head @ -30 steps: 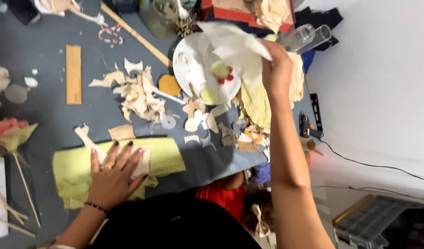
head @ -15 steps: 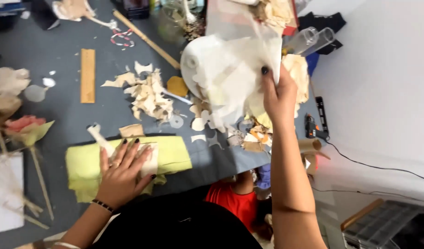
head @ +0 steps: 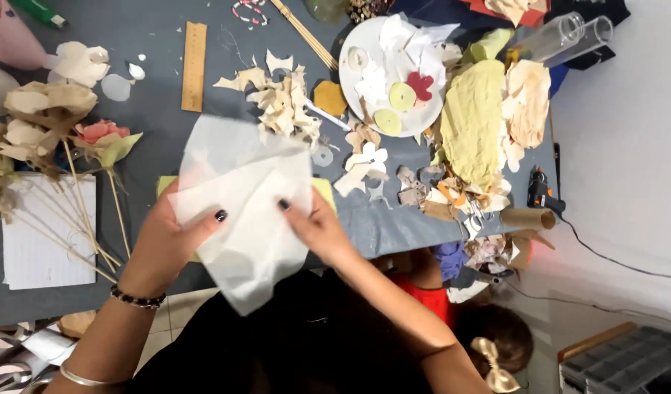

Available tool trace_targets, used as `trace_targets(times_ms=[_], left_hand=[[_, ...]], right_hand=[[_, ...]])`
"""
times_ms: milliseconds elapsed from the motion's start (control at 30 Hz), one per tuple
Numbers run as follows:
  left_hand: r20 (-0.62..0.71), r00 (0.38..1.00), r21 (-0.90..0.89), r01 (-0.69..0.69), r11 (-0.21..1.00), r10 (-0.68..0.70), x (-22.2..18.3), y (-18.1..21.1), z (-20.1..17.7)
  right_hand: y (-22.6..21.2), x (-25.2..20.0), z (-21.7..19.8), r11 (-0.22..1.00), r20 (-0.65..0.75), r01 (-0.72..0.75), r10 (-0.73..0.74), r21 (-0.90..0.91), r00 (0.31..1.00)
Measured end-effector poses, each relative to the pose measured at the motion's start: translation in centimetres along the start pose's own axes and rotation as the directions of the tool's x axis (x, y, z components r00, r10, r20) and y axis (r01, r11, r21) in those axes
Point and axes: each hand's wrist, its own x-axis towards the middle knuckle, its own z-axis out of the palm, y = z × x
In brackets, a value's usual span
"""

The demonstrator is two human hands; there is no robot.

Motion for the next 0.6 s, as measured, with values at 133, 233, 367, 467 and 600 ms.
trace_targets(times_ms=[133, 233, 367, 467, 600], left_hand=[[-0.17, 0.984, 0.143, 0.076, 0.987, -0.051, -0.2, -5.0, -1.6], [-0.331, 0.943, -0.06, -0.05, 0.997, 0.027, -1.5, -6.2, -0.1], [-0.308, 0.951, -0.192, -0.033, 0.981, -0.028, -4.3, -6.8, 0.6], [-0.064, 0.978, -0.153, 0.188, 0.97, -0.2, -5.6, -12.7, -1.1], [0.246, 0.867, 0.356, 0.336, 0.872, -0.434, -5.3, -8.9, -2.3]], right_hand=[[-0.2, -1.1, -0.3, 0.98, 0.27, 0.097, -0.048, -0.172, 0.962], [1.4, -1.6, 0.1, 0.997, 0.248, 0.036, -0.02, -0.061, 0.968], [-1.3, 0.2, -1.0, 0.945, 0.084, 0.137, -0.117, -0.298, 0.99], [-2.4, 2.7, -1.1, 0.872, -0.047, 0.206, -0.252, -0.443, 0.966], [-1.4, 4.7, -0.6, 0.716, 0.089, 0.307, -0.326, -0.627, 0.941]])
